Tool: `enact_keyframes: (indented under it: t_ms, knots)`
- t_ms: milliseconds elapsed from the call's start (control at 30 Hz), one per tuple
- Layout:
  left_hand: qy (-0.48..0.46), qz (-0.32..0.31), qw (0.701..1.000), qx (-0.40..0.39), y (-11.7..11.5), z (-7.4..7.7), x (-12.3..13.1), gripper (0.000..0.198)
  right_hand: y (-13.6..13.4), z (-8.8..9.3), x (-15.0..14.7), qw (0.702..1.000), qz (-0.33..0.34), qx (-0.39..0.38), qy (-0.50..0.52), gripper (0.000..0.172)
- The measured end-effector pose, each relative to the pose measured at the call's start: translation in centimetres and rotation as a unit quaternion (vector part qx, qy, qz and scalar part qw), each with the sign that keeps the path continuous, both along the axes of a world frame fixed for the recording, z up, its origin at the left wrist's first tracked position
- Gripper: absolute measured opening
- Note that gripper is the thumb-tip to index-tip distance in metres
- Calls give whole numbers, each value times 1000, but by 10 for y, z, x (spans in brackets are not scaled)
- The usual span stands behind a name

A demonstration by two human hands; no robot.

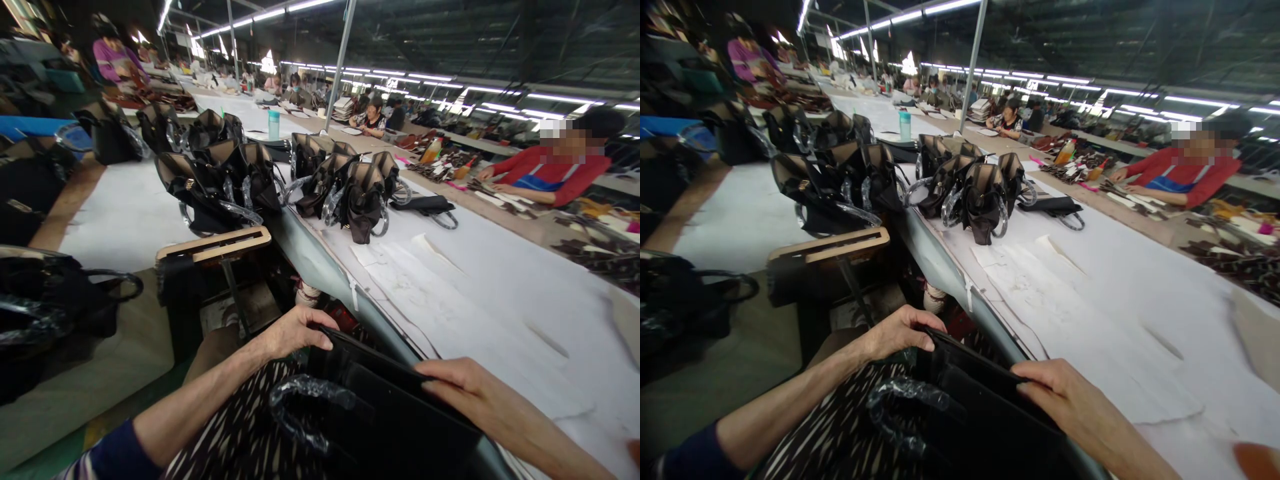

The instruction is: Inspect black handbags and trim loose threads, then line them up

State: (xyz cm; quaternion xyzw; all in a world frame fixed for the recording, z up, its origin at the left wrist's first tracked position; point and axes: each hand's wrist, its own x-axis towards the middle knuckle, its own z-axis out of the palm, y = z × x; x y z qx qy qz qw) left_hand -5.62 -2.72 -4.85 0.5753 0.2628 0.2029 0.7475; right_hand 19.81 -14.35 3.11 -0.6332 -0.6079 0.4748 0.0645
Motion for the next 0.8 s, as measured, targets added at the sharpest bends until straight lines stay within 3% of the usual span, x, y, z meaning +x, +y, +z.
enact_keyframes:
  t_ms: [100, 467, 800]
  knots:
    - [13, 0, 1000, -2, 0, -1, -2, 29, 0, 0, -1, 1000, -6, -8, 4, 28]
    - [-12, 14, 994, 105, 1, -14, -1, 16, 2, -1, -2, 1000, -10, -11, 6, 29]
    - [15, 19, 986, 166, -1, -7, -1, 14, 3, 0, -6, 1000, -10, -3, -14, 29]
